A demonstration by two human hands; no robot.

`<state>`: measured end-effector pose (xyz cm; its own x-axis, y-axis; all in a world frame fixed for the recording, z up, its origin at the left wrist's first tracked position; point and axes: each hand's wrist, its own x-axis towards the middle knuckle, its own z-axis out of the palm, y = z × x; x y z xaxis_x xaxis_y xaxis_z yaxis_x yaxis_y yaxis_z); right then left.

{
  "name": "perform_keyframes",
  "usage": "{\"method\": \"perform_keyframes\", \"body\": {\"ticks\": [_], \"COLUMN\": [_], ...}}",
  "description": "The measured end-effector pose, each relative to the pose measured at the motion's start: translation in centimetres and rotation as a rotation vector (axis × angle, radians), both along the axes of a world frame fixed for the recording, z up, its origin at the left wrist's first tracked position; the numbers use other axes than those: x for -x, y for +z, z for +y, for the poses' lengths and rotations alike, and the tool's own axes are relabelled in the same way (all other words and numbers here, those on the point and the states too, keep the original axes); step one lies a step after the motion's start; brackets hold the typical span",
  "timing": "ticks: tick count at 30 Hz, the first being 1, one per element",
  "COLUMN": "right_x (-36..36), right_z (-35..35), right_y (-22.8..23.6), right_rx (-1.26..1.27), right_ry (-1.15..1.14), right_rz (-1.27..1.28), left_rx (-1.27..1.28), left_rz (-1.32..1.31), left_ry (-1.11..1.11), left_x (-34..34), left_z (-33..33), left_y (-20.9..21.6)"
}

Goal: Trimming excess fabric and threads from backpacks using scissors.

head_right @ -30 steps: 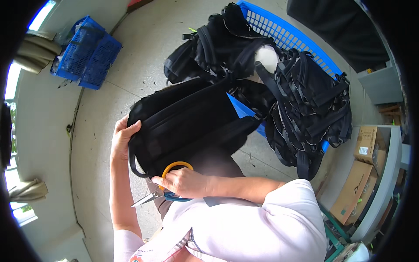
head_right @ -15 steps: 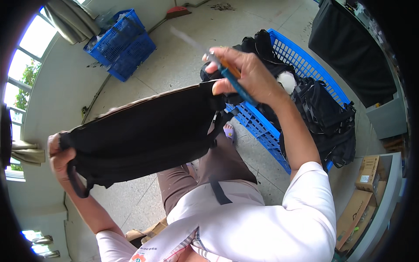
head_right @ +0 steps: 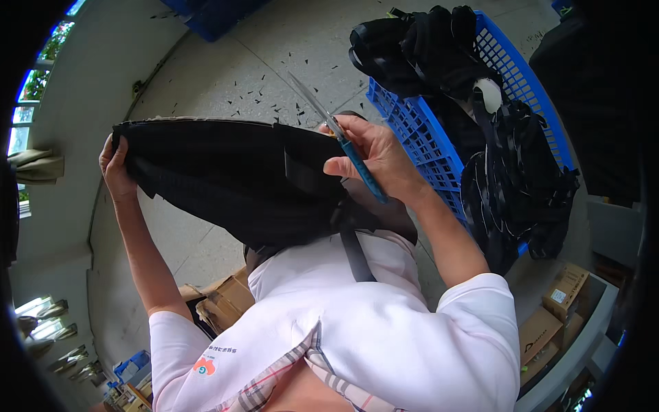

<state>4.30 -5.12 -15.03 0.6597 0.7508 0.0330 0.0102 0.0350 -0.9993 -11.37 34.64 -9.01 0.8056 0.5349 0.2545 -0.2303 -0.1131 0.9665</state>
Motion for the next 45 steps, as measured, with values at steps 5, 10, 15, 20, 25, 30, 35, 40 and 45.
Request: {"method": "perform_keyframes", "body": {"ticks": [5, 10, 15, 20, 25, 30, 35, 40, 45], "right_x": [0.2, 0.3, -0.4, -1.0, -1.3, -1.7, -1.8, -1.9, -1.5], "right_z": [-4.0, -5.1, -5.1, -4.7, -4.4, -4.2, -3.7, -3.2, -3.4], "right_y": [-0.1, 0.9, 0.8, 1.5, 1.6, 1.7, 1.7, 2.3, 2.1], "right_rx": [0.065, 0.389, 0.298, 0.298, 0.309, 0.334, 0.329, 0.282, 0.287], "right_ry": [-0.033, -0.041, -0.002, 0.075, 0.046, 0.049, 0.075, 0.102, 0.115], "right_rz": [-0.203, -0.542, -0.581, -0.626, -0.713, -0.746, -0.770, -0.694, -0.699], "left_rx": [0.000, -0.003, 0.049, 0.029, 0.013, 0.011, -0.011, 0.023, 0.057], "left_rz": [-0.127, -0.179, -0.206, -0.198, -0.207, -0.212, -0.220, -0.225, -0.208], "left_ry": [0.060, 0.006, -0.034, -0.072, -0.035, -0.098, -0.031, -0.013, 0.014], "left_x": [1.0, 2.1, 2.6, 2.8, 3.4, 3.9, 3.8, 4.1, 3.8], "left_z": [-1.4, -0.9, -0.2, -0.5, 0.0, 0.4, 0.1, 0.6, 1.0], "left_y": [-0.6, -0.3, 0.0, 0.2, -0.2, -0.1, -0.4, -0.8, -1.1]}}
